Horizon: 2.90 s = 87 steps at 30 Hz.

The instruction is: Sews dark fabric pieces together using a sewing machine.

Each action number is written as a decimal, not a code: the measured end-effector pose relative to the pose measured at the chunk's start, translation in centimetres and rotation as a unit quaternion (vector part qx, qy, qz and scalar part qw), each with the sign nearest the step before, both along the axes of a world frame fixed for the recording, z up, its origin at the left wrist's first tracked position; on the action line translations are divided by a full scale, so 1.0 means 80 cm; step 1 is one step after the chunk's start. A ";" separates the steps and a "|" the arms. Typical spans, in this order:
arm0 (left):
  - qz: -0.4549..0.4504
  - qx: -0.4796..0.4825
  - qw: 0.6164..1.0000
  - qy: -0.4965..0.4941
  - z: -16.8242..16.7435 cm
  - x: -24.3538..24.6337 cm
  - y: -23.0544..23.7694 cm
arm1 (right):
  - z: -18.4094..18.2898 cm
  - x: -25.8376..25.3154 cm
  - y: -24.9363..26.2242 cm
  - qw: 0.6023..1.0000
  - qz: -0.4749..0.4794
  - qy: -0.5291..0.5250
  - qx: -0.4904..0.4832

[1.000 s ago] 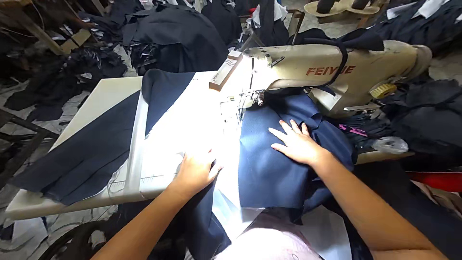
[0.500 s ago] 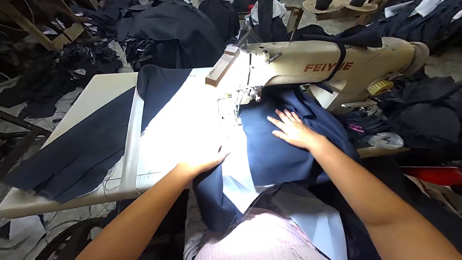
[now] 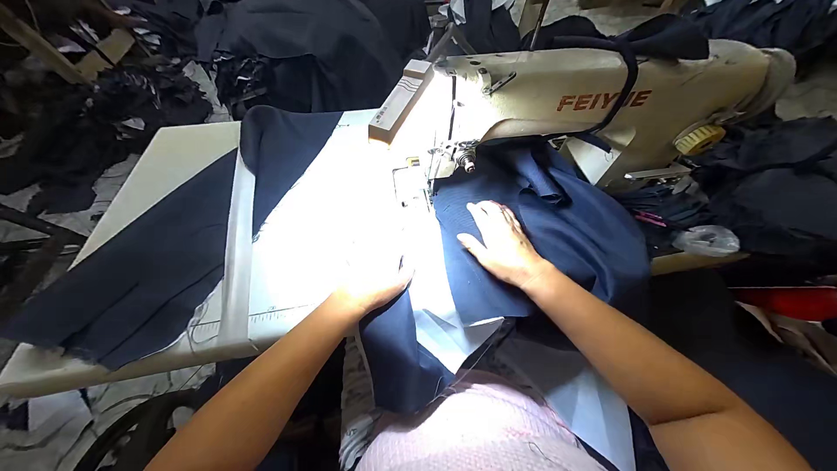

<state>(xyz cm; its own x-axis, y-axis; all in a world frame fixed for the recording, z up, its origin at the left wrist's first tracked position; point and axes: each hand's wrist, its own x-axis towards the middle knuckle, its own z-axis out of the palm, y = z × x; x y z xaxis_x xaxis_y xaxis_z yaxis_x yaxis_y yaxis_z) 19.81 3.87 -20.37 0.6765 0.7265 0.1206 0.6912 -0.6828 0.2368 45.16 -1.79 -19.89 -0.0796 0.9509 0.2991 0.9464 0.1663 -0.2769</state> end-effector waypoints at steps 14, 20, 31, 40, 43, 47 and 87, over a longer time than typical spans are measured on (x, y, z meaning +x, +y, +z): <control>-0.086 0.109 0.941 -0.308 0.052 0.006 -0.012 | 0.036 -0.067 -0.004 0.994 0.016 -0.023 -0.107; -0.293 -0.035 0.933 -0.205 0.060 0.078 0.073 | 0.032 -0.063 -0.009 0.997 0.005 0.012 -0.075; -0.281 -0.022 0.937 -0.208 0.012 0.064 0.103 | 0.022 -0.047 -0.034 0.987 -0.009 0.148 0.058; -0.310 -0.055 0.918 -0.242 -0.001 0.067 0.111 | 0.015 -0.057 -0.051 0.992 -0.038 0.122 0.020; -0.321 -0.079 0.914 -0.235 -0.001 0.067 0.114 | 0.018 -0.057 -0.052 0.992 -0.046 0.120 0.007; -0.330 -0.114 0.908 -0.232 0.002 0.066 0.114 | 0.019 -0.057 -0.051 0.993 -0.040 0.114 0.014; -0.142 0.012 0.989 -0.039 -0.006 0.030 -0.011 | -0.001 0.006 0.030 0.989 0.088 -0.022 -0.115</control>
